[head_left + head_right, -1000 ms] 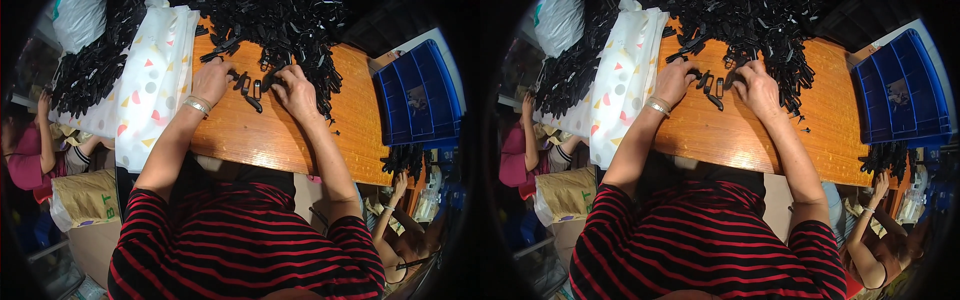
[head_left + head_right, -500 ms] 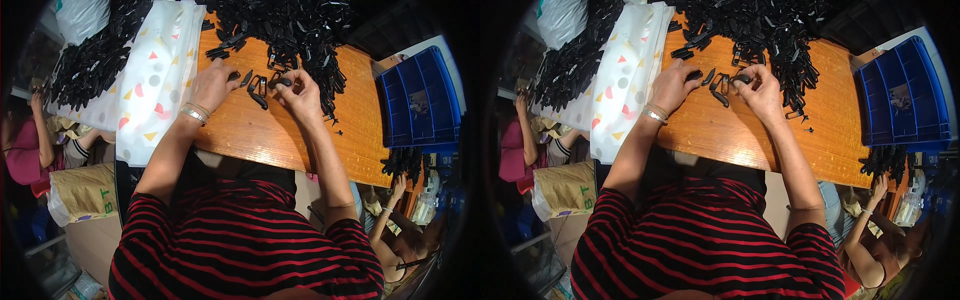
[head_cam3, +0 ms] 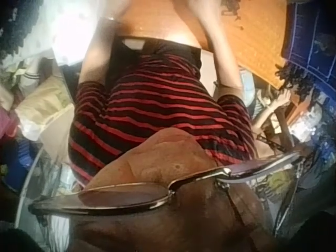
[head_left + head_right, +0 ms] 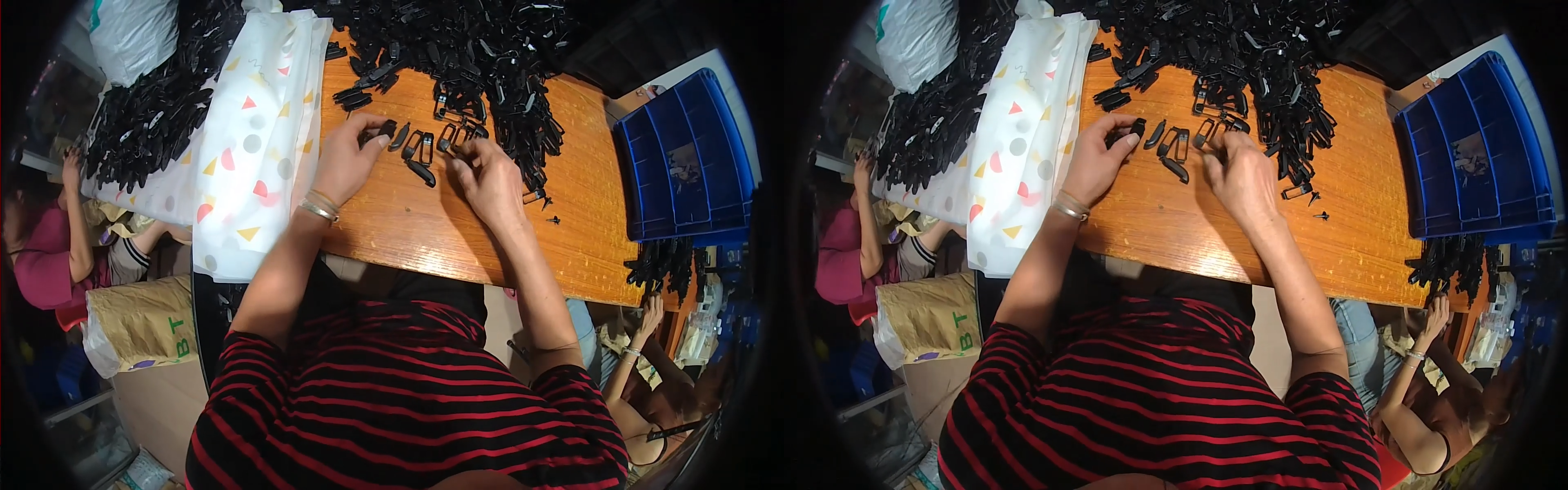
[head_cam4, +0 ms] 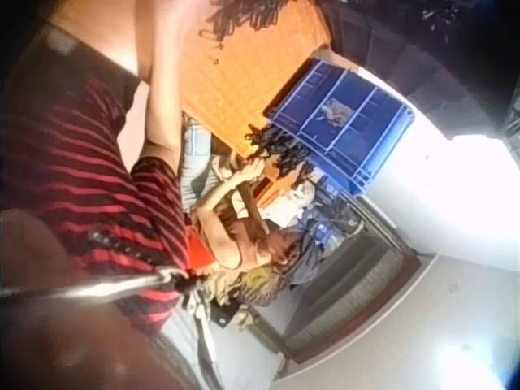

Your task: Assembling small black plastic components at a workbench.

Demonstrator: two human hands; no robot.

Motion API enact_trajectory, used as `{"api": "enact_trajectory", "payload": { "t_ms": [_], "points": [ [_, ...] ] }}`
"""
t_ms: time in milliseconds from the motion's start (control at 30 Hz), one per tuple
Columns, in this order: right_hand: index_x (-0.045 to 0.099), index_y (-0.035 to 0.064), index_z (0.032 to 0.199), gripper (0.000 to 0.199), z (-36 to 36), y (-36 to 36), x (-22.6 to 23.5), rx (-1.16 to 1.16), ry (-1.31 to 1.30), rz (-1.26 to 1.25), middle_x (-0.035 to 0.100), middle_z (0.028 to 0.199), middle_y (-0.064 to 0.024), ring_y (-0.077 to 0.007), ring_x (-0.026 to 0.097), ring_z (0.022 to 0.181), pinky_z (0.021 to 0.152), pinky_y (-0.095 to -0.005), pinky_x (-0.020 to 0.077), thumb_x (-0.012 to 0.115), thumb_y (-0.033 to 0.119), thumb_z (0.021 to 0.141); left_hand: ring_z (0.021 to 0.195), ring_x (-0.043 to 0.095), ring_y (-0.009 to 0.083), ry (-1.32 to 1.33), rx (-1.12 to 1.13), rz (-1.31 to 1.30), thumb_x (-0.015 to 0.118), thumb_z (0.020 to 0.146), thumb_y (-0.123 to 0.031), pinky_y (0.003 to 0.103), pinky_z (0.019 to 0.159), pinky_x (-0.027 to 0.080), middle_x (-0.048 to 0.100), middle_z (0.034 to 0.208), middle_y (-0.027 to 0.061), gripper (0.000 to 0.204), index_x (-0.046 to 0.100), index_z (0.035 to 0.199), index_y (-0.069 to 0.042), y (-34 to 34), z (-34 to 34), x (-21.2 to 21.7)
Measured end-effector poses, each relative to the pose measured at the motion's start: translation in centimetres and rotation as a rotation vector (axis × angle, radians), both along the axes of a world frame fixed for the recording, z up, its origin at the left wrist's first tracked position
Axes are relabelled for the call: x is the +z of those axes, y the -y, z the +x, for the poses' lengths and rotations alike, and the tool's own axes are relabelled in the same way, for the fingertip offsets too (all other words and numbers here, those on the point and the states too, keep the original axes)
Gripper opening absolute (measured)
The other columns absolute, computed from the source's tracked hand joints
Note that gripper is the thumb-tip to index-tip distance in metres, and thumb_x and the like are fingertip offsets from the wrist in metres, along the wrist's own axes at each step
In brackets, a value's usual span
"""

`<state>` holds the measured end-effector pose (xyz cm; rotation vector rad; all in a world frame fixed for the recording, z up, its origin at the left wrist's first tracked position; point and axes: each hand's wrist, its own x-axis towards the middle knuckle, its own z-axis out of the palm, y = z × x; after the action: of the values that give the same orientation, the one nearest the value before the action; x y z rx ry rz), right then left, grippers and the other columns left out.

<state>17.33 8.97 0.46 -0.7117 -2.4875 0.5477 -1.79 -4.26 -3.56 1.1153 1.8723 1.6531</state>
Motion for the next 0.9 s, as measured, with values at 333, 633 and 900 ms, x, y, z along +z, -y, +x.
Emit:
{"api": "enact_trajectory", "payload": {
  "t_ms": [333, 633, 900],
  "points": [
    [0.060, -0.0027, 0.108, 0.020, -2.2, 3.8, -1.2, 0.122, -0.437, -0.477, 0.064, 0.083, -0.0042, -0.0068, 0.062, 0.071, 0.056, -0.0196, 0.0507, 0.064, 0.001, 0.089, 0.061, 0.048, 0.0010, 0.496, -0.159, 0.108, 0.062, 0.092, -0.009, 0.014, 0.052, 0.037, 0.062, 0.085, -0.0016, 0.027, 0.056, 0.118, -0.003, 0.8, 3.9, 2.8],
    [0.062, -0.0005, 0.106, 0.021, -2.1, 4.3, -1.2, 0.152, -0.394, -0.440, 0.064, 0.091, -0.0061, -0.0075, 0.061, 0.069, 0.057, -0.0209, 0.0500, 0.068, 0.001, 0.086, 0.076, 0.058, 0.0038, 0.478, -0.173, 0.166, 0.064, 0.091, -0.008, 0.017, 0.062, 0.046, 0.065, 0.097, 0.0022, 0.028, 0.059, 0.118, 0.000, 1.7, 3.9, 2.2],
    [0.058, 0.0035, 0.108, 0.036, -2.2, 7.0, -0.3, 0.076, -0.379, -0.101, 0.058, 0.092, -0.0131, -0.0321, 0.062, 0.084, 0.068, -0.0381, 0.0522, 0.075, 0.009, 0.076, 0.075, 0.054, 0.0025, 0.400, -0.098, 0.208, 0.057, 0.096, -0.011, 0.018, 0.062, 0.045, 0.064, 0.090, 0.0005, 0.019, 0.061, 0.111, 0.000, 2.3, 5.7, 1.7]
  ]
}}
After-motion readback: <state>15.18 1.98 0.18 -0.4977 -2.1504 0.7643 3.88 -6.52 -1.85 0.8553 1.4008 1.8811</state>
